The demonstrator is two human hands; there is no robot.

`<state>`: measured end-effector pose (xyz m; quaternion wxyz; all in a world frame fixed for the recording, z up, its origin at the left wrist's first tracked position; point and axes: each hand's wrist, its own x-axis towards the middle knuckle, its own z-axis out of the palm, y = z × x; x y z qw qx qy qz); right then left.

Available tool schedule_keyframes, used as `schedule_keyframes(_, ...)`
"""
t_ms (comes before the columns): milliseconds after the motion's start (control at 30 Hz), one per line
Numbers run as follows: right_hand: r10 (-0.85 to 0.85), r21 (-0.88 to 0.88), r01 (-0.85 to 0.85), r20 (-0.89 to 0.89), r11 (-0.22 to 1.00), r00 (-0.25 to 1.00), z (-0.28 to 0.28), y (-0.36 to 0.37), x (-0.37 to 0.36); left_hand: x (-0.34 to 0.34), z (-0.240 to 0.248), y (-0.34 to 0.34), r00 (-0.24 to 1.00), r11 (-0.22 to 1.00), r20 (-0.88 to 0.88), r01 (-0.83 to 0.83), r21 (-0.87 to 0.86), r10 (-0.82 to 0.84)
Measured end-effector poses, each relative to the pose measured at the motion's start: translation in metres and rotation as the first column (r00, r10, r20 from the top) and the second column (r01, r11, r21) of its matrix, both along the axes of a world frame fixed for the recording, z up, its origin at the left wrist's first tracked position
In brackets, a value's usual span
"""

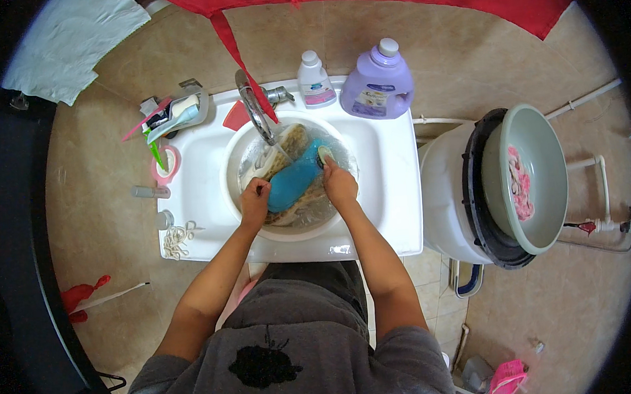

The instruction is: The person scrubs a pair of white sneakers with a brush and water in a bathroom sink, rinses them, and places them on the sink edge. The person then washes their hands and cleans the sink basin with a sponge.

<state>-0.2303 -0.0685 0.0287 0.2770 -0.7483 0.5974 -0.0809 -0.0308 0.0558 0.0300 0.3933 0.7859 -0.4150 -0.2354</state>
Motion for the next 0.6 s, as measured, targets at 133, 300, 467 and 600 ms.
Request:
schedule_keyframes(133, 0.1, -0.022, -0.097, 0.267, 0.995, 0.959, 0.033, 0.047, 0.008, -0.007, -0.002, -0.006, 0.985, 0.981, -0.024, -0.174, -0.079, 0.173)
schedule_keyframes(300, 0.365, -0.198, -0.344, 0.086, 0.918, 0.927, 0.036, 0.112, 0.026, -0.007, -0.018, -0.01, 0.809, 0.895, -0.412, -0.444, 0.038, 0.419)
schedule_keyframes(467, 0.213, -0.1, -0.238, -0.207, 0.966, 0.955, -0.006, 0.045, -0.003, -0.013, -0.006, -0.004, 0.681, 0.86, -0.527, -0.436, 0.267, 0.509)
schedule_keyframes(600, 0.103, -0.15, -0.127, -0.161, 0.98, 0.982, -0.006, 0.02, -0.018, -0.023, 0.015, -0.005, 0.543, 0.85, -0.671, -0.446, 0.279, 0.505)
